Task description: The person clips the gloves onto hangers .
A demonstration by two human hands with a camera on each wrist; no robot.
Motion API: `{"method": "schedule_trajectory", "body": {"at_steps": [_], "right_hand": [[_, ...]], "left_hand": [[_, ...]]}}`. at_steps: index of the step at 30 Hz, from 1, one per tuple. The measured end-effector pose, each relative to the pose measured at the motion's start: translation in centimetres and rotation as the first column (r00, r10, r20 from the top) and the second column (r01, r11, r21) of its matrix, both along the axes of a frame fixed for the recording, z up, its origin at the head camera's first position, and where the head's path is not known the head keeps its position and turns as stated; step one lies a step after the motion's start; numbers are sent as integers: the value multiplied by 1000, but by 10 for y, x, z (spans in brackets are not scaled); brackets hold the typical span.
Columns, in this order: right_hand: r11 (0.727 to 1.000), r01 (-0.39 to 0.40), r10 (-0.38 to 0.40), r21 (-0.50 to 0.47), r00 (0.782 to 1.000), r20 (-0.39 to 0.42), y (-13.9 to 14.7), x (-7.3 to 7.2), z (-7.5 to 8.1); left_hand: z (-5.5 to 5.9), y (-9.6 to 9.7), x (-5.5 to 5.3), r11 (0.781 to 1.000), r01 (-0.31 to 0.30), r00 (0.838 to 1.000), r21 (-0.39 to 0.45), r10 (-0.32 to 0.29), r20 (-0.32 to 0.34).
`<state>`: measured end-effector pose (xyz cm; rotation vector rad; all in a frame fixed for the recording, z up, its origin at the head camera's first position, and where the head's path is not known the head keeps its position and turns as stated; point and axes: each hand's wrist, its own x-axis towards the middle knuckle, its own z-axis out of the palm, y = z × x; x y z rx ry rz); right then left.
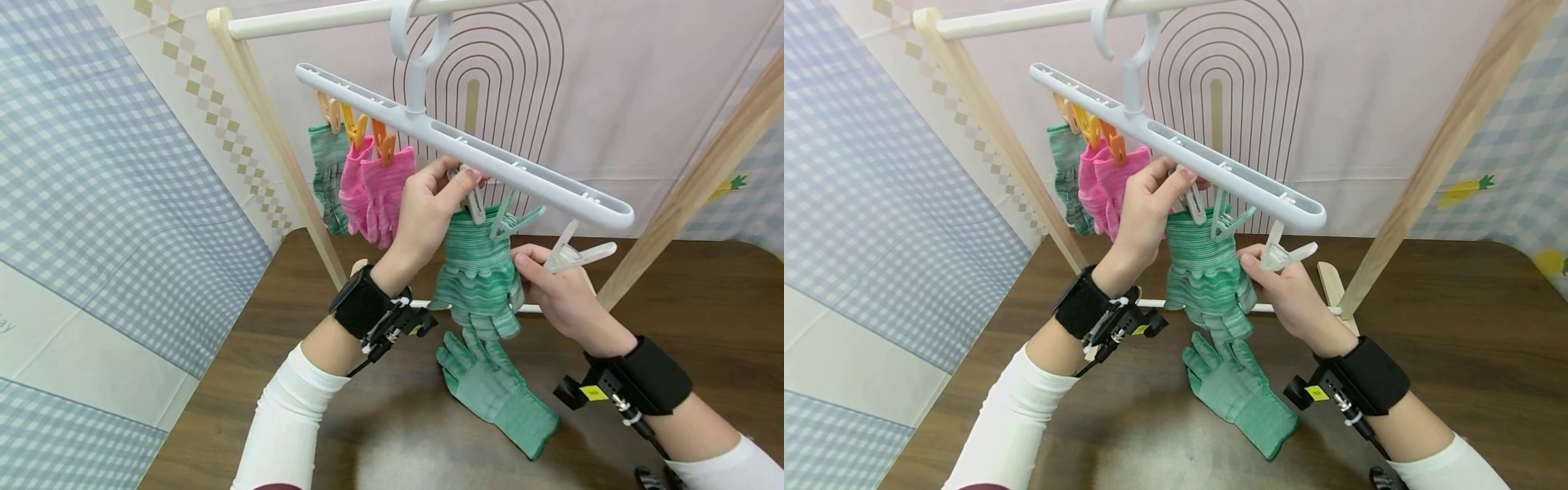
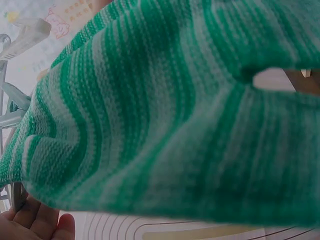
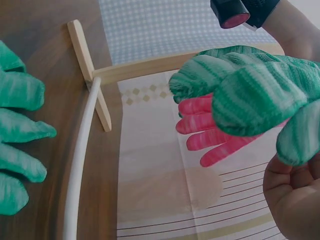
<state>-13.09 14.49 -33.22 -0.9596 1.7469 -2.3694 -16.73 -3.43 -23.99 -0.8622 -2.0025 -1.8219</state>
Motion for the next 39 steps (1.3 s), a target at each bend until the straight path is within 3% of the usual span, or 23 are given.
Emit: {"method": "schedule_trajectory", "body": {"at_steps": [13,24,32,39], "right_hand": [[999,50,-50,-15,999,-11,9,3,-14],[1000,-12,11,-18,998,-60,16,3,-21],[1000,-10,10,16,999,-34,21,4,-27],[998,-53,54,32,999,-3,27,5,-33]], "left_hand": [[0,0,0,999,24,1000,29,-24,-14],[1,-1,0,1000,14,1000,13,-14,13],[-1,0,-1,1000,14,999,23,-13,-34],[-3,1,-1,998,29,999,53,-28,-24]]}}
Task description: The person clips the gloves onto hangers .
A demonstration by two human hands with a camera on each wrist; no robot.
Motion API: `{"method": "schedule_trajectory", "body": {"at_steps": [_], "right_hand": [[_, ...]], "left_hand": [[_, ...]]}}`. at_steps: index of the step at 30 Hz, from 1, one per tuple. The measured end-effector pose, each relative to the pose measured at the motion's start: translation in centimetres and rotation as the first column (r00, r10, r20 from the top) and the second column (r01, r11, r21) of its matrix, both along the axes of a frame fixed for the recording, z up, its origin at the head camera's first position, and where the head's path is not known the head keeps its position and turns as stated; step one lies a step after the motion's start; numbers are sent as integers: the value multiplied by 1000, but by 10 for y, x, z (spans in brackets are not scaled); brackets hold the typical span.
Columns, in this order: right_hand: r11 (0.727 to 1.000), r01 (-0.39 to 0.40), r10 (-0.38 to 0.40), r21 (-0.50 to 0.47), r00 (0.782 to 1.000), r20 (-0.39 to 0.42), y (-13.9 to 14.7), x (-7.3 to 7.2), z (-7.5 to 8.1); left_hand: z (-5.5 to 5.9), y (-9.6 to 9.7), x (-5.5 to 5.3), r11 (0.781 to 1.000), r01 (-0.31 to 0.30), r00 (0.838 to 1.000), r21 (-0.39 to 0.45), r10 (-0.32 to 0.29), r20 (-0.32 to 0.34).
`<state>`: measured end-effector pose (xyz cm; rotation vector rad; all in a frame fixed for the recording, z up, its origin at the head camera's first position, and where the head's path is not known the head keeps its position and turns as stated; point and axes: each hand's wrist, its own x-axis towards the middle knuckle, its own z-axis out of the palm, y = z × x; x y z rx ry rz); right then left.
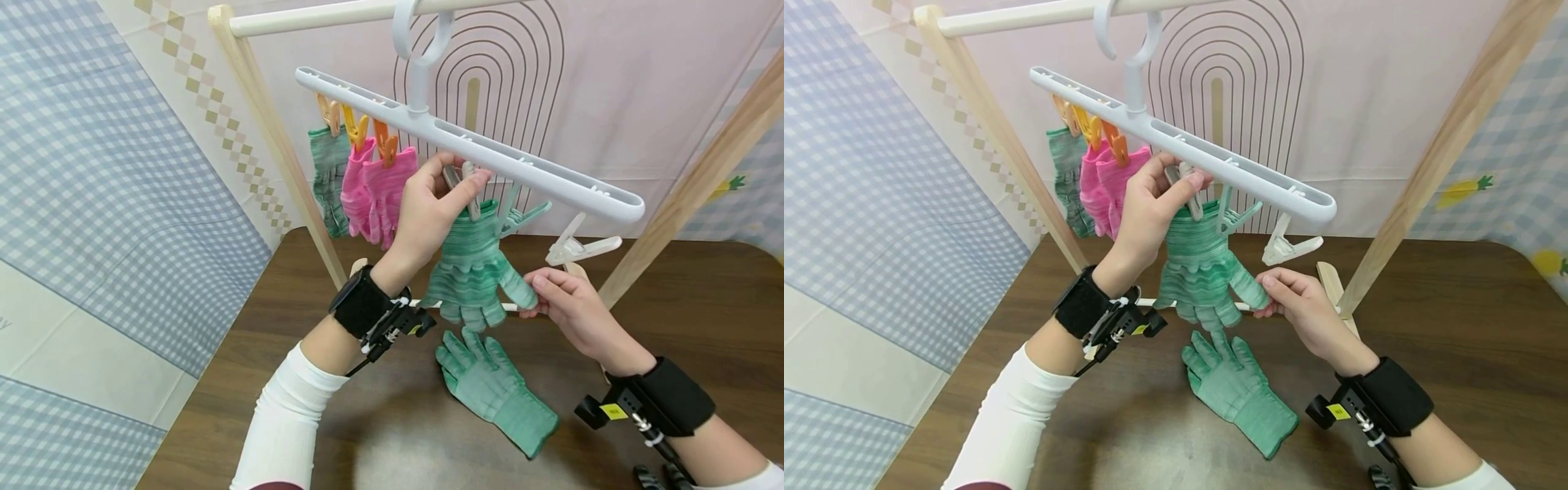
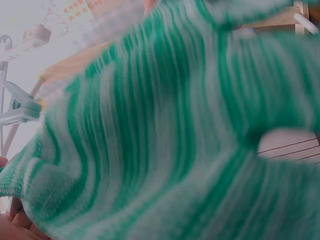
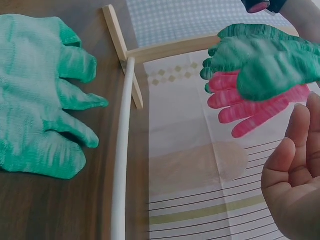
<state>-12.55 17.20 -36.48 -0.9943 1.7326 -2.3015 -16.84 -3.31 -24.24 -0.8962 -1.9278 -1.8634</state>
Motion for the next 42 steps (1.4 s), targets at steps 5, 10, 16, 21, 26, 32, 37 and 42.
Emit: {"method": "schedule_trajectory", "body": {"at_steps": [5,10,16,21,26,32,37,42], "right_hand": [[1000,-27,27,-11,1000,3,2,0,-4],[999,-40,40,-10,999,21,4,1,-7],[998,-55,55,-6,998,33,7,0,-10],[998,-59,59,8,998,22,8,1,-12],[998,-57,57,12,998,16,8,1,-15],[999,-45,45,16,999,22,10,2,-18],[999,-48,47,8,999,23,10,2,-19],[999,-49,49,1,998,32,10,3,-20]], "left_hand": [[-2,0,0,1000,20,1000,5,-20,21],[-4,0,1,999,40,997,-7,-40,64],[-7,-1,1,999,44,997,-23,-43,58],[-9,-2,1,998,51,995,-47,-47,87],[-11,-3,1,997,65,994,-50,-60,94],[-14,-4,0,996,63,995,-61,-57,86],[-19,-7,-1,990,18,999,-143,-13,34],[-22,-9,0,985,18,1000,-174,-20,-6]]}}
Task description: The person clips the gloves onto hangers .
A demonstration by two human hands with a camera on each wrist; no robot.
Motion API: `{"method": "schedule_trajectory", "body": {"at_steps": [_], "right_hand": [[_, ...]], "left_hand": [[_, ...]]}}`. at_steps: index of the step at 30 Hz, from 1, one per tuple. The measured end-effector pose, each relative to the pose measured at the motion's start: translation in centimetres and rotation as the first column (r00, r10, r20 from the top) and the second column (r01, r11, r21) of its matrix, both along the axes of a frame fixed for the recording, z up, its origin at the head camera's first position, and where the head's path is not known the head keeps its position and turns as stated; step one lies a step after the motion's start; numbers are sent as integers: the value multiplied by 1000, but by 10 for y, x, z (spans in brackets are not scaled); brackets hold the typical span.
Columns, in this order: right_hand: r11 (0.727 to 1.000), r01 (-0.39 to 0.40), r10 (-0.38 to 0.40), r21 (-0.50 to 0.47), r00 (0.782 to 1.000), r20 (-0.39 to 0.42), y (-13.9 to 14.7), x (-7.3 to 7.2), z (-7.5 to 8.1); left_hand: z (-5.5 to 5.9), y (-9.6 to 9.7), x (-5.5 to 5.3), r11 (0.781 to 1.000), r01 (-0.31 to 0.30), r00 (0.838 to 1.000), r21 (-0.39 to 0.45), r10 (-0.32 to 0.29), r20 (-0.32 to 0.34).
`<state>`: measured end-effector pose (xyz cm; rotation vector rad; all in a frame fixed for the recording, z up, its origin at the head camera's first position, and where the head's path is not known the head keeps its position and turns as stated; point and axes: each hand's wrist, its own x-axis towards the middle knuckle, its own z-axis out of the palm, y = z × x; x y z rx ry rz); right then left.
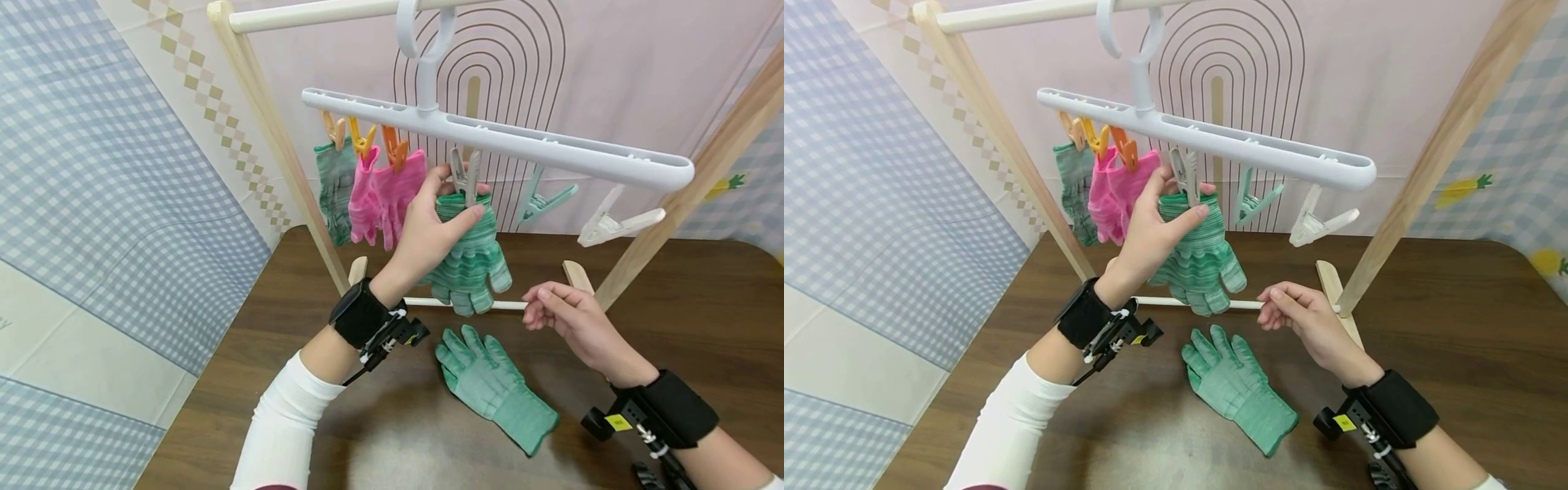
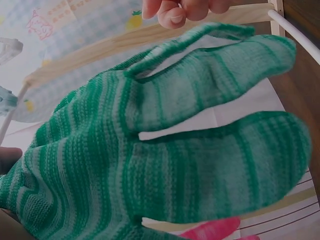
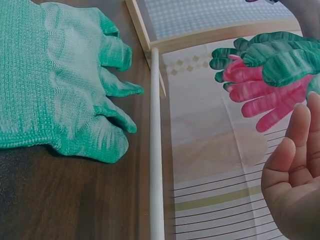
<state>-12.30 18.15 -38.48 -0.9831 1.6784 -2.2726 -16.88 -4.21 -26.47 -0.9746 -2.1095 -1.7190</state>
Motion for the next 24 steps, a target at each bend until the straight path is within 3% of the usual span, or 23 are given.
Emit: {"method": "schedule_trajectory", "body": {"at_steps": [8,24], "right_hand": [[1000,3,-3,3,1000,-6,1,0,-1],[1000,6,-6,22,1000,-23,3,-1,4]], "left_hand": [[-2,0,0,1000,17,1000,-7,-17,-27],[-5,-1,-1,1000,-19,999,-15,18,-26]]}}
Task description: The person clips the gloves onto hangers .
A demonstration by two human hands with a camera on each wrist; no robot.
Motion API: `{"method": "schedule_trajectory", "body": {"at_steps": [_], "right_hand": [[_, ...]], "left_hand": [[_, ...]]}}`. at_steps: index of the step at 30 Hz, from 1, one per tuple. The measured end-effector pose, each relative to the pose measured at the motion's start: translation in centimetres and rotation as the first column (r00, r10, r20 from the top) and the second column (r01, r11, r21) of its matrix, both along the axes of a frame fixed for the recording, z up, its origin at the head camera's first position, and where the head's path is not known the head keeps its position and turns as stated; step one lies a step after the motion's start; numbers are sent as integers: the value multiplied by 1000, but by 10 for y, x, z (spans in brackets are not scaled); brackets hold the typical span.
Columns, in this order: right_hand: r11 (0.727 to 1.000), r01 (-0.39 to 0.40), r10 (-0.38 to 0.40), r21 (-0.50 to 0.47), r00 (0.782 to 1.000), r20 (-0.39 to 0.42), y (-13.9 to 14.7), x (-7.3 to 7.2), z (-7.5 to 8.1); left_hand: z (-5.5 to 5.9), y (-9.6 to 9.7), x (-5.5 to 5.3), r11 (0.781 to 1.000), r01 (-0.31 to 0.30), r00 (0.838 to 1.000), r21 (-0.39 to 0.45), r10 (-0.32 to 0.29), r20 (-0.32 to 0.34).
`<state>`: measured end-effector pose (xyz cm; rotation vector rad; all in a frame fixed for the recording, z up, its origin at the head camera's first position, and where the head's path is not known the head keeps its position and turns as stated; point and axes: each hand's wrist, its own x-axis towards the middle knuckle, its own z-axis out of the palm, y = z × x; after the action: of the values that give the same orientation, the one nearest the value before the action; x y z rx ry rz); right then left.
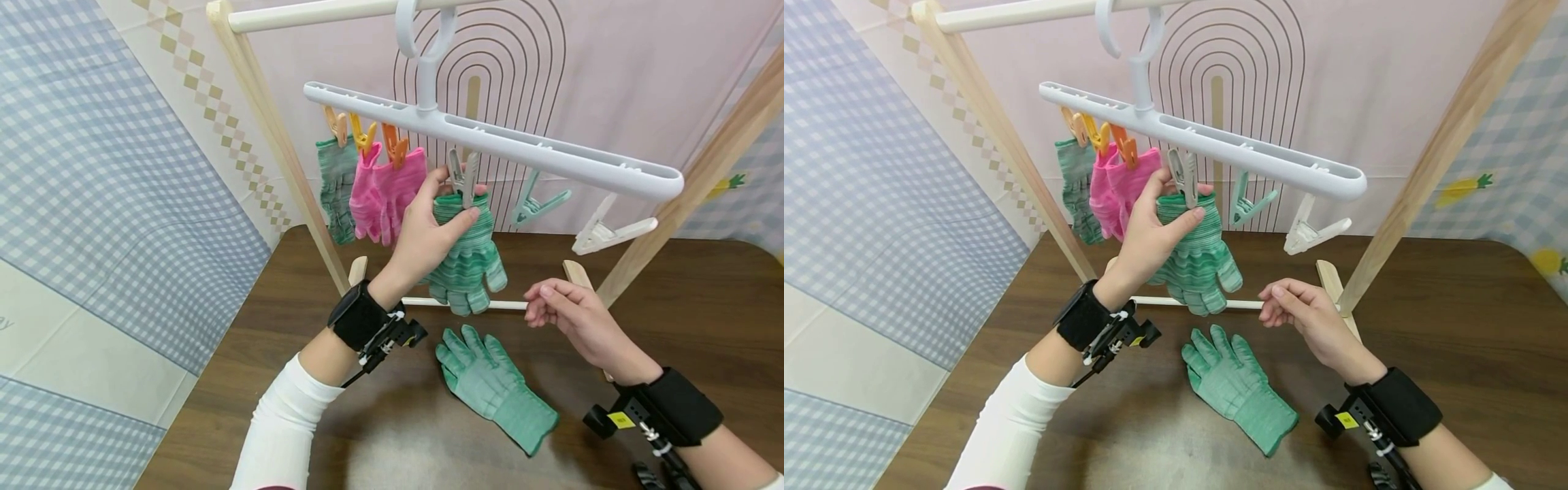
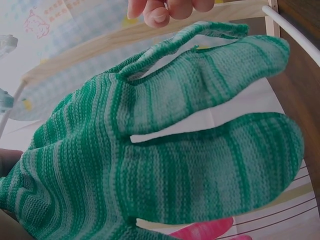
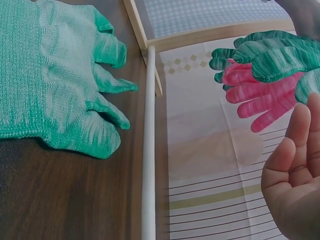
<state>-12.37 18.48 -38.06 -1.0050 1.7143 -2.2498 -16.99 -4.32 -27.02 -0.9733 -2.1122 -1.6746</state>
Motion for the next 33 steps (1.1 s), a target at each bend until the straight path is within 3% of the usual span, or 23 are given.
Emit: {"method": "schedule_trajectory", "body": {"at_steps": [18,33], "right_hand": [[1000,13,-13,-3,1000,14,5,2,-7],[997,59,-60,45,998,15,12,6,-16]], "left_hand": [[-2,-3,0,998,-53,998,-24,54,42],[-4,-2,0,996,-72,997,-54,73,21]]}}
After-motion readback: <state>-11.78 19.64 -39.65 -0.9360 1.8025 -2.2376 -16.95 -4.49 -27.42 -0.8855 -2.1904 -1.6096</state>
